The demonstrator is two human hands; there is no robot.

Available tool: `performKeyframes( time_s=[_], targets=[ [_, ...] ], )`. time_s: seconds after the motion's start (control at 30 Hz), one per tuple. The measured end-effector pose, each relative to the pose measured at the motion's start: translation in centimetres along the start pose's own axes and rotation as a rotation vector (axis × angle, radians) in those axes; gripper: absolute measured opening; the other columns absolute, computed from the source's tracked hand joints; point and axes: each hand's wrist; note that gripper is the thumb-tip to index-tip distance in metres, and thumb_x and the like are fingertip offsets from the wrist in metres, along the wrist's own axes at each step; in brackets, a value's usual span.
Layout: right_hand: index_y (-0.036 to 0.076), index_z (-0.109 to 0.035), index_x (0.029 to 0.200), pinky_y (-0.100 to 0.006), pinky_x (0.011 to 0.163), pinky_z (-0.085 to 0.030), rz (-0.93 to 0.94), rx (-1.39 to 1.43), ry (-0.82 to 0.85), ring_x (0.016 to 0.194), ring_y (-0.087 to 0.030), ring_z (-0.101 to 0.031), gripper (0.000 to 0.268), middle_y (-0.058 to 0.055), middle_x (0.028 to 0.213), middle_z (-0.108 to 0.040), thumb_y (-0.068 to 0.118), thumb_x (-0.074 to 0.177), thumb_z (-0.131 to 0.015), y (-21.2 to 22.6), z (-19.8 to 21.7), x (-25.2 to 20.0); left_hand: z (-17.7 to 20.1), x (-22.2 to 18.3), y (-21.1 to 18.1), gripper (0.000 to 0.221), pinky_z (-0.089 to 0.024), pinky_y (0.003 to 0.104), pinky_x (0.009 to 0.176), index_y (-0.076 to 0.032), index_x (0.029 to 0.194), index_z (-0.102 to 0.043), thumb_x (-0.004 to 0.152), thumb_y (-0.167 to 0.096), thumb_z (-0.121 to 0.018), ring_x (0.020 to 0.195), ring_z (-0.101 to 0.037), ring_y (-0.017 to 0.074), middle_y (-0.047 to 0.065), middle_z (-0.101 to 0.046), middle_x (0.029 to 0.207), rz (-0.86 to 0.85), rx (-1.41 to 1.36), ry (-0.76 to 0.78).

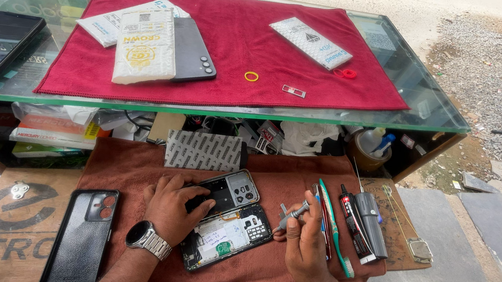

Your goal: The person disassembles a mobile phone by removing the back panel, unscrewing internal components with a screwdriver, and prying out the battery using a thin tool.

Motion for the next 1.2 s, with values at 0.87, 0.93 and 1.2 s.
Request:
performKeyframes(
  time_s=[0.87,0.93,1.2],
  targets=[
    [0.008,-0.055,0.108,-0.044,0.062,-0.054,-0.105,-0.634,0.328,0.071,-0.028,-0.070,0.030,-0.011,0.078,-0.067,0.021,0.087,-0.071,10.0,2.9,5.0,0.3,-0.1,-0.3,0.027,-0.030,0.045,0.107,-0.030,0.110,-0.079,0.088,-0.042,-0.068,0.123,-0.051,0.0211,-0.004,-0.064,0.126,0.016,0.029,0.040],
    [0.007,-0.053,0.108,-0.043,0.062,-0.055,-0.080,-0.540,0.312,0.074,-0.025,-0.071,0.031,-0.010,0.085,-0.069,0.007,0.078,-0.062,9.8,2.9,4.9,0.3,-0.1,-0.3,0.029,-0.030,0.045,0.107,-0.031,0.113,-0.080,0.088,-0.042,-0.069,0.123,-0.051,0.0210,-0.004,-0.064,0.126,0.023,0.028,0.046],
    [0.009,-0.049,0.109,-0.033,0.061,-0.058,-0.418,-0.434,0.300,0.066,-0.015,-0.071,0.033,-0.009,0.087,-0.071,0.015,0.084,-0.068,9.8,2.0,5.8,0.5,-0.1,-0.6,0.023,-0.031,0.047,0.104,-0.027,0.104,-0.080,0.086,-0.039,-0.072,0.121,-0.052,0.0212,-0.004,-0.066,0.123,0.008,-0.008,0.003]
  ],
)
Point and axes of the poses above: each hand's wrist, its own x-axis towards the middle knuckle, its own z-axis out of the back of the hand, y = z × x
